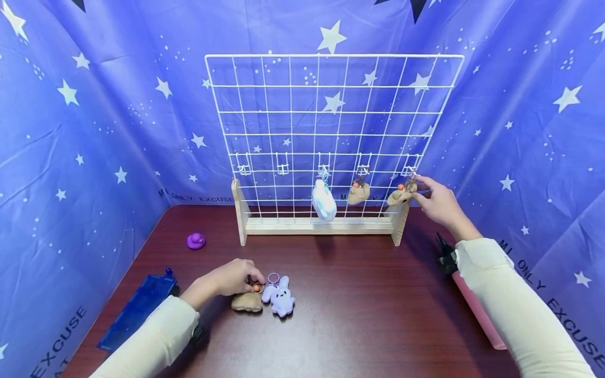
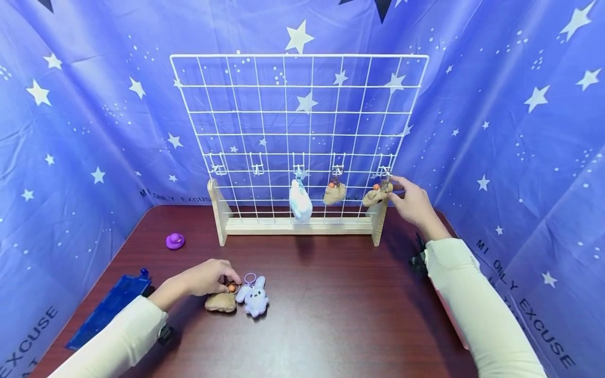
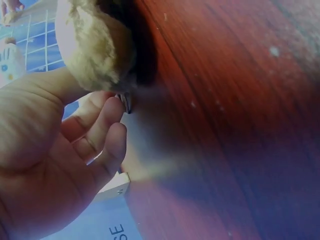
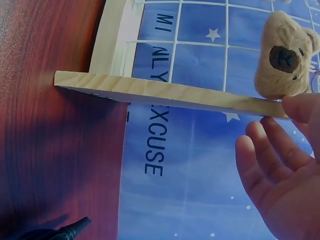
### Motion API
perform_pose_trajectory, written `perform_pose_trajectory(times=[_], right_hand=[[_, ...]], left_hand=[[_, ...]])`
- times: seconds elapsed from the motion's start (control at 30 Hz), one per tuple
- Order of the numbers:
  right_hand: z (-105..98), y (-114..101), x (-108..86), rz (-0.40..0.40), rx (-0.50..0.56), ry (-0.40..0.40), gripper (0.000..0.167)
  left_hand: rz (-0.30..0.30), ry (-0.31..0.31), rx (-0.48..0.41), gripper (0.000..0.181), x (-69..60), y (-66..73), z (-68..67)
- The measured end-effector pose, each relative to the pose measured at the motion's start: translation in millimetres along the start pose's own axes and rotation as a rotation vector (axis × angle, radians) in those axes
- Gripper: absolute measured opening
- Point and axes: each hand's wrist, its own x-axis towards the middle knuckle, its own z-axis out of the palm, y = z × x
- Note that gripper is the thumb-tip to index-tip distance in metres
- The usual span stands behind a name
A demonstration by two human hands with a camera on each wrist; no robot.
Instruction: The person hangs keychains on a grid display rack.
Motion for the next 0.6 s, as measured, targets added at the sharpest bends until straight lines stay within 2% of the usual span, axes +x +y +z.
perform_pose_trajectory(times=[0.17, 0.37, 0.6], right_hand=[[0.8, 1.8, 2.0, 0.024, 0.011, 0.000, 0.050], [1.8, 2.1, 3.5, 0.026, 0.017, 0.011, 0.045], [3.2, 5.3, 5.8, 0.054, 0.023, -0.009, 0.046]], left_hand=[[-0.011, -0.005, -0.025, 0.026, -0.8, -0.8, 2.4], [-0.057, -0.026, -0.075, 0.025, -1.1, 1.5, 2.4], [-0.095, -0.060, -0.065, 0.023, 0.4, 7.6, 0.1]])
